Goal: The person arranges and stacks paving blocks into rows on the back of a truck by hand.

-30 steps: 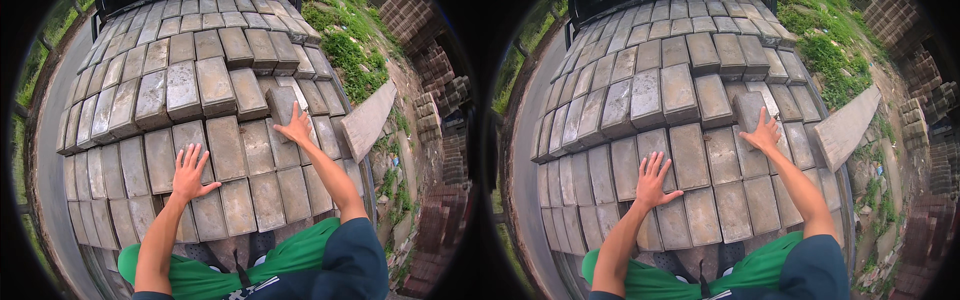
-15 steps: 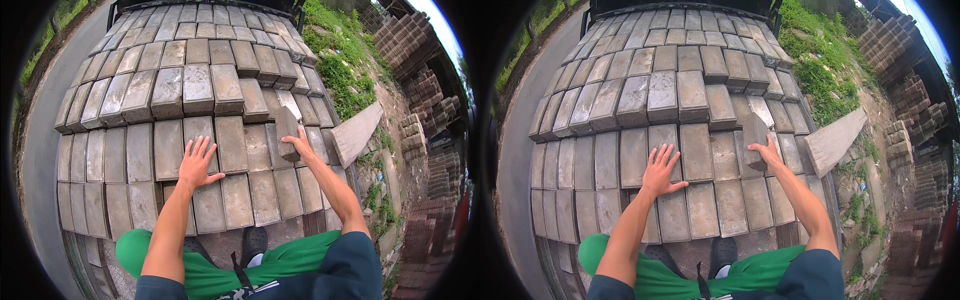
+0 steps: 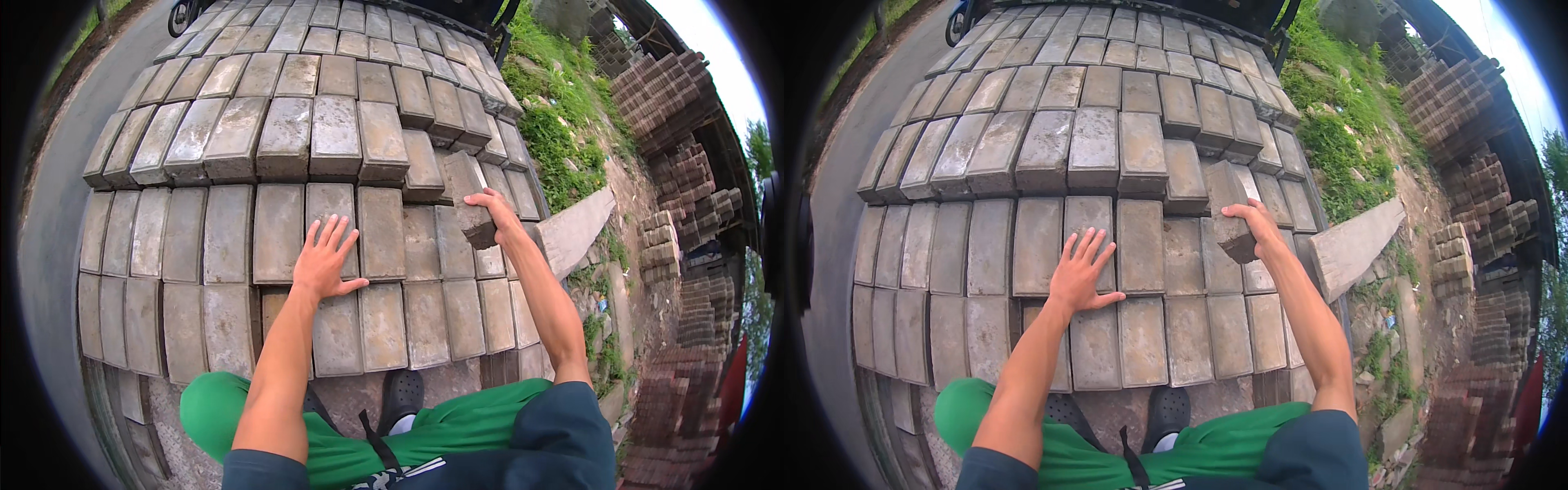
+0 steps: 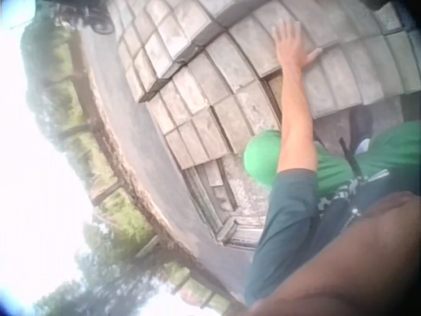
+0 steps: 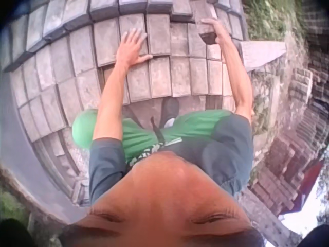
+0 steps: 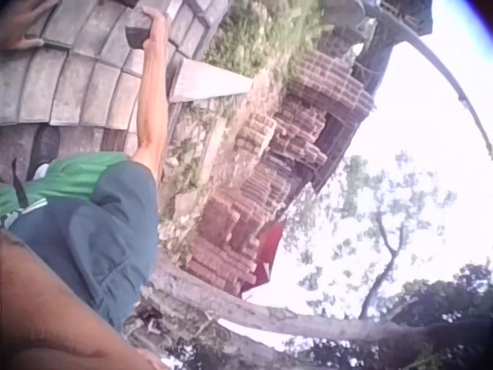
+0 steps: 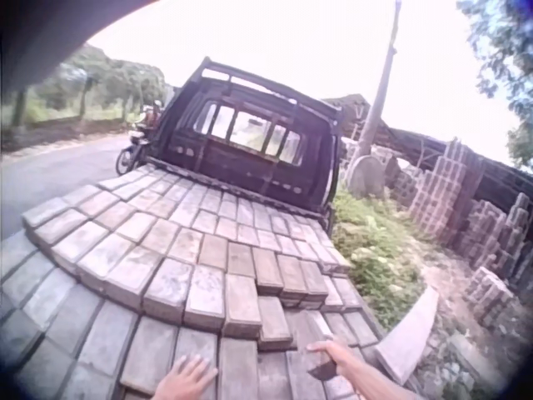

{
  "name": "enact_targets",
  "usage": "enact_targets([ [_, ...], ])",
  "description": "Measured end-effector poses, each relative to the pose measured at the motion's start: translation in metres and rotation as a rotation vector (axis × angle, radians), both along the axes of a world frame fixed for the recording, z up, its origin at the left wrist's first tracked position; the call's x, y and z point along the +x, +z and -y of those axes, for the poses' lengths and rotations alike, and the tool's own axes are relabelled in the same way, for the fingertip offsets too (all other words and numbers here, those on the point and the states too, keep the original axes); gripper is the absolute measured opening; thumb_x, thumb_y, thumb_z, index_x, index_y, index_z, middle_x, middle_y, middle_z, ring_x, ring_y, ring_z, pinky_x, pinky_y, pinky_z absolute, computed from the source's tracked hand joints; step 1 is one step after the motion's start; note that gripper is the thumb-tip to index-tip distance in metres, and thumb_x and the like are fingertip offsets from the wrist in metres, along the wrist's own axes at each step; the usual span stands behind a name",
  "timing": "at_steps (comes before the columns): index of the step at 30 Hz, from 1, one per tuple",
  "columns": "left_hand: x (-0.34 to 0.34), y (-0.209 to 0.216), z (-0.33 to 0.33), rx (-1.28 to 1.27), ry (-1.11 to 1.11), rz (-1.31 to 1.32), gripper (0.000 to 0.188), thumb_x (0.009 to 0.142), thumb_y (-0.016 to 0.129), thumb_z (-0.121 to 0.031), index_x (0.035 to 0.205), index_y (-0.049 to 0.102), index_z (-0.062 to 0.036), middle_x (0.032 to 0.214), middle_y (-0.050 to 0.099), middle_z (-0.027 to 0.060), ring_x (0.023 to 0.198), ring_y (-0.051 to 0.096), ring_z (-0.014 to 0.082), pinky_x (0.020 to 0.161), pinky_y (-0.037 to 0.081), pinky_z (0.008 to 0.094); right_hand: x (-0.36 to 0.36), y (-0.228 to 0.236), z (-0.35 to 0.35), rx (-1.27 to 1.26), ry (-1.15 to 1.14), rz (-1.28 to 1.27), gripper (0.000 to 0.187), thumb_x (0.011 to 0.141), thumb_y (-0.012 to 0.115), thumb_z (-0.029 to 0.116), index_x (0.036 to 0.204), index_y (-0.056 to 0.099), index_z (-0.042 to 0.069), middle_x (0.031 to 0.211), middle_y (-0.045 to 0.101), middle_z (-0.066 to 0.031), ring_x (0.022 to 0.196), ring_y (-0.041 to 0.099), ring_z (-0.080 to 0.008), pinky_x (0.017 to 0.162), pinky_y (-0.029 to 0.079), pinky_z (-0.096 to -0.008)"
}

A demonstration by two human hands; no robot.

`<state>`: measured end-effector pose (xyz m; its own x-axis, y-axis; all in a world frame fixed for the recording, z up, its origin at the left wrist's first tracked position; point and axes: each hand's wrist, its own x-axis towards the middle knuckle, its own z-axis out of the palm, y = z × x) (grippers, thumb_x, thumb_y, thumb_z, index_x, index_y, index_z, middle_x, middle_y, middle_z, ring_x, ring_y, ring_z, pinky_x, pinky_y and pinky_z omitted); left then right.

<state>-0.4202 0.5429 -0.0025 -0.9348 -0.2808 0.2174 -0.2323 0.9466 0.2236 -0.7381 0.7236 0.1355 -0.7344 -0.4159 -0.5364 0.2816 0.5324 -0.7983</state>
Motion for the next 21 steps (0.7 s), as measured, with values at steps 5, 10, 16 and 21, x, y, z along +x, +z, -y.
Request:
enact_targets([
  [5, -0.002, 0.006, 0.0, 0.007, -0.007, 0.014, 0.103, 0.076, 0.06, -0.082, 0.148, 0.051, -0.0092, 0.16, 0.037, 0.0152, 0.153, 0.026, 0.032, 0.125, 0.015, 0.0531, -0.01, -0.058, 0.089, 0.287, 0.183, -0.628, 0.099, 0.072, 0.08, 0.054, 0.15, 0.045, 0.003, 0.143, 0.051, -0.0269, 0.132, 0.052, -0.0398, 0.107, 0.044, -0.0474],
  [10, 0.0, 0.008, 0.001, 0.01, -0.02, 0.018, 0.103, 0.076, 0.061, -0.082, 0.148, 0.05, -0.0081, 0.16, 0.037, 0.0162, 0.152, 0.027, 0.0329, 0.125, 0.015, 0.0533, -0.012, -0.083, 0.104, 0.097, 0.021, -0.807, 0.08, 0.087, 0.063, 0.068, 0.135, 0.061, 0.004, 0.13, 0.065, -0.0249, 0.125, 0.06, -0.0397, 0.103, 0.047, -0.0447],
  [16, -0.003, 0.012, 0.003, -0.012, -0.025, 0.053, 0.102, 0.077, 0.062, -0.08, 0.148, 0.05, -0.0078, 0.161, 0.035, 0.0174, 0.152, 0.027, 0.0343, 0.125, 0.014, 0.054, -0.011, -0.126, 0.095, -0.288, -0.277, -0.645, 0.048, 0.099, 0.065, 0.044, 0.117, 0.07, 0.0, 0.113, 0.072, -0.0189, 0.108, 0.067, -0.0317, 0.096, 0.05, -0.0383],
  [21, -0.013, 0.019, -0.001, 0.013, -0.048, 0.065, 0.101, 0.077, 0.065, -0.077, 0.146, 0.051, -0.0044, 0.159, 0.037, 0.0205, 0.151, 0.029, 0.0372, 0.124, 0.014, 0.0554, -0.014, -0.155, 0.107, -0.409, -0.485, -1.061, 0.035, 0.099, 0.06, 0.032, 0.106, 0.07, -0.001, 0.104, 0.072, -0.0185, 0.097, 0.068, -0.0364, 0.087, 0.051, -0.0428],
])
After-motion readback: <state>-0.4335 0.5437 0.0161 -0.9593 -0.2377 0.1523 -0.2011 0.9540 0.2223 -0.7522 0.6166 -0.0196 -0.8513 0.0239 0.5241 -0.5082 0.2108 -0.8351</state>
